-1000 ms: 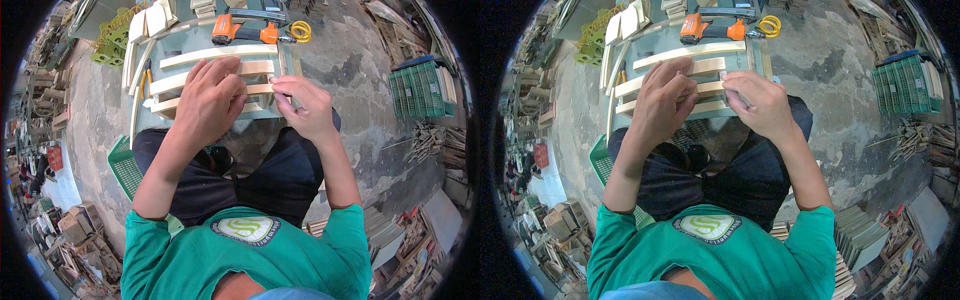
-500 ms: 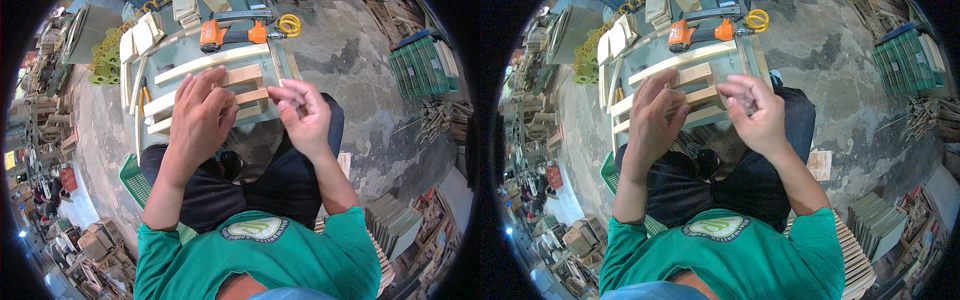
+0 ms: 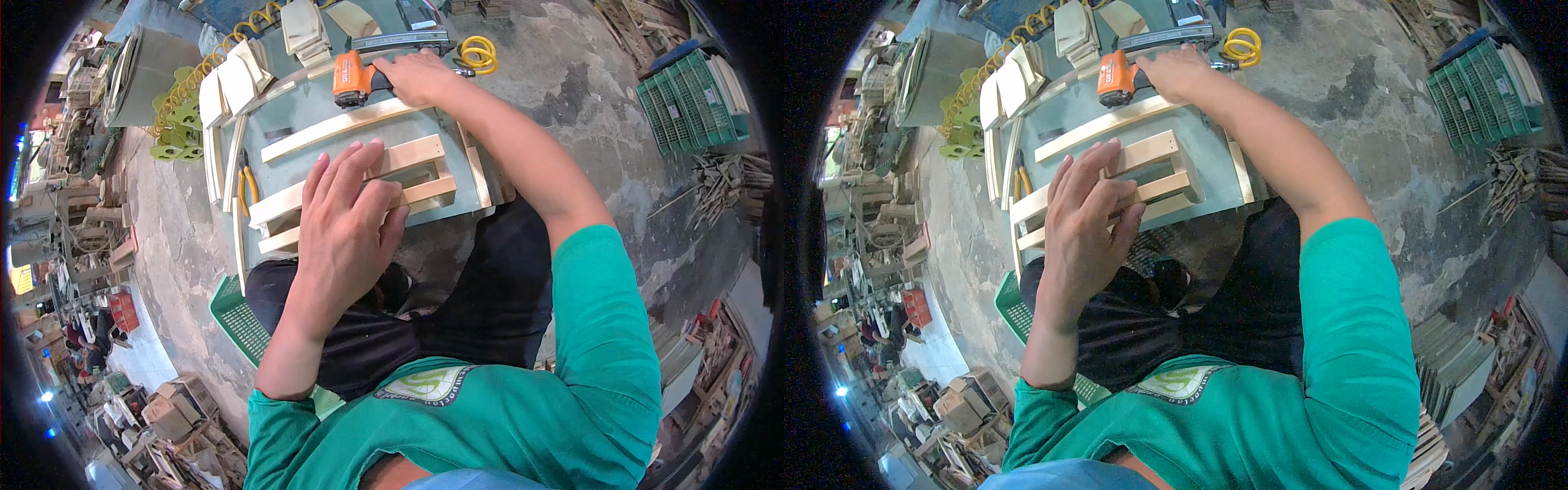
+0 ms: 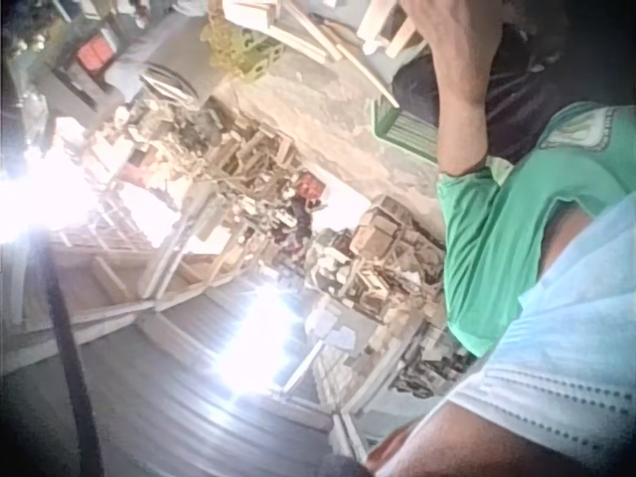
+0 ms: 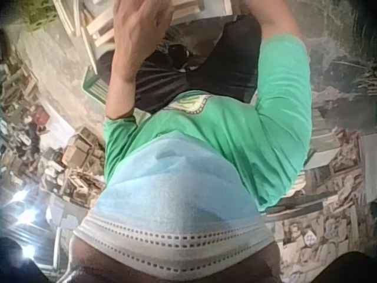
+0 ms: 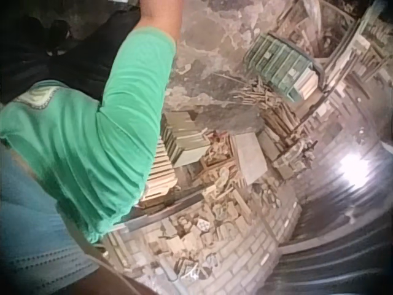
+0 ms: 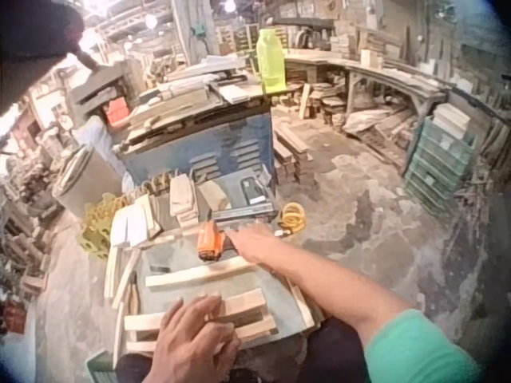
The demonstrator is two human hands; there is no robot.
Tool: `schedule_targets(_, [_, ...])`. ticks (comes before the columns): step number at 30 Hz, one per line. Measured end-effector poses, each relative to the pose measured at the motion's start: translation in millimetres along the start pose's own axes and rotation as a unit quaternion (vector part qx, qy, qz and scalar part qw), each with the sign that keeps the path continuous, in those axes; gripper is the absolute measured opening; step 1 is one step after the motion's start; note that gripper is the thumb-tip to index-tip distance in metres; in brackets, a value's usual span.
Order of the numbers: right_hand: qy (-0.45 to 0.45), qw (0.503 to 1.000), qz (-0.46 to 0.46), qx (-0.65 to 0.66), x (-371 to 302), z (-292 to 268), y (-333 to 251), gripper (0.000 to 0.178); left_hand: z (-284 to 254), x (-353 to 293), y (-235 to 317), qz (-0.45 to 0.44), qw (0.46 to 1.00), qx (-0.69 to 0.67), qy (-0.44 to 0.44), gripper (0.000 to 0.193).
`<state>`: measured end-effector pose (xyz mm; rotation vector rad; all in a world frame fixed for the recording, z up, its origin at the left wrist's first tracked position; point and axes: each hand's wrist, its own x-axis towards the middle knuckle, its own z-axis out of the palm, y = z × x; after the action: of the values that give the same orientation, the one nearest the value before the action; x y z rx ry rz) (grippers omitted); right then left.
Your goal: Assembling and nailing together parts of a small wooden box using a pneumatic nail gun and glue.
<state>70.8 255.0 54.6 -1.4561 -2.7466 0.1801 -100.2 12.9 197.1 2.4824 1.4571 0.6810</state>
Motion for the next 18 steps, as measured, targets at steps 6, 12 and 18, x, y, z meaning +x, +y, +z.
schedule_targets(6, [-0.021, 0.999, -0.034, 0.002, -1.7, -16.3, 18.0, 0.063, 5.7, 2.8, 3.2, 0.011, 1.000, -0.001, -0.002, 0.017])
schedule_targets(12, [0.072, 0.980, 0.089, 0.161, -72.7, -118.7, -1.8, 0.061, 0.1, -2.5, -1.5, 0.020, 1.000, 0.000, 0.020, 0.021])
schedule_targets(18, [0.016, 0.732, 0.241, 0.637, -225.1, -229.3, -31.3, 0.036, 1.6, -1.8, -2.3, 0.031, 0.999, -0.002, 0.031, 0.020])
